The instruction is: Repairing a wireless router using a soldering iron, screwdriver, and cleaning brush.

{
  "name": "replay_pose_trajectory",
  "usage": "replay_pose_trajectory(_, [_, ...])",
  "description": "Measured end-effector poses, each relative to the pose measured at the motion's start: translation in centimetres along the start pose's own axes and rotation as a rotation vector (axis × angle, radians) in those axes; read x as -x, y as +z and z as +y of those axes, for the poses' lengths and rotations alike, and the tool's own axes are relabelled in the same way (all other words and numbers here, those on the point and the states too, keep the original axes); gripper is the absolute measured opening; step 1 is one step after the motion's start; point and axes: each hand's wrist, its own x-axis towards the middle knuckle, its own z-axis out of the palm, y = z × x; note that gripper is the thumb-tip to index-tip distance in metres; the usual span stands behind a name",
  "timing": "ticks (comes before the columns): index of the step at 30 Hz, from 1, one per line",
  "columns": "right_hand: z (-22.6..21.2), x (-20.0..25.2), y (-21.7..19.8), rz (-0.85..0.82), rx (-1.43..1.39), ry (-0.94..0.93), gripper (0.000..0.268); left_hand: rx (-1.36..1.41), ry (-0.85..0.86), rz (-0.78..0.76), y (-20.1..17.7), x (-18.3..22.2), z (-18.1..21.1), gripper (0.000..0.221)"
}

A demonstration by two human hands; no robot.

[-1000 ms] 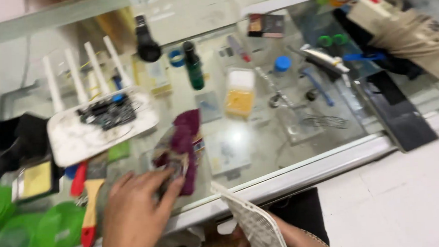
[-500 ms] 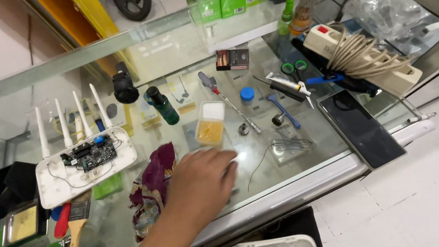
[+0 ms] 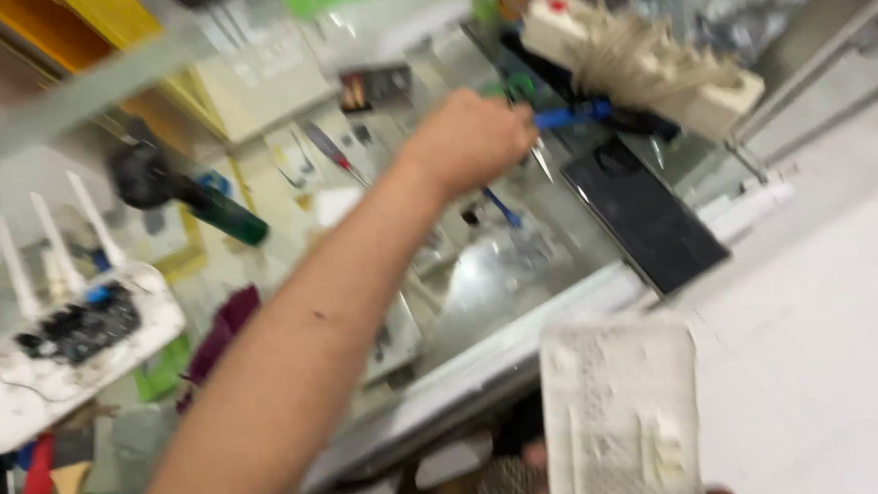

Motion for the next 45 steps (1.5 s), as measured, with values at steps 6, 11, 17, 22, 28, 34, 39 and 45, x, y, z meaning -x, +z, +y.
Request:
replay_pose_trajectory(6, [3.0,-13.3,10.2,0.36,0.485,-0.001,0.137,-0.006,-0.229,0.044,-10.0,1.6,-1.0,0.023])
replay_pose_trajectory(11, [2.9,-17.3,9.4,0.207,0.349,0.075,0.116,0.414,-0.581,0.51,-19.9,10.8,1.2,0.025])
replay_pose_trajectory(17, [5.0,-21.3,6.2,0.277,0.569,0.291,0.076,1.156,-1.195,1.043,-26.4,25.8,10.3,0.017])
replay_pose_trajectory(22, [11.1,-21.9,6.8,0.832,1.228,0.159,0.06,1.321,-1.706,1.428,-23.2,36.3,17.6,0.037])
replay_pose_trajectory(28, [17.0,-24.5,7.8,0.902,1.592,0.424,0.047,0.994,-1.913,1.237,-24.5,36.1,22.9,0.059])
replay_pose_trajectory(34, [19.4,-24.8,7.9,0.863,1.416,0.452,0.054,1.186,-1.916,0.803,-26.6,34.6,23.4,0.039])
replay_pose_trajectory(39, [18.9,-24.4,7.8,0.778,1.604,0.475,0.044,0.919,-1.636,0.662,-26.6,34.2,23.1,0.03])
replay_pose_trajectory(45, [18.0,-23.8,8.0,0.631,1.908,0.483,0.027,0.538,-1.35,0.448,-25.9,34.2,22.2,0.022])
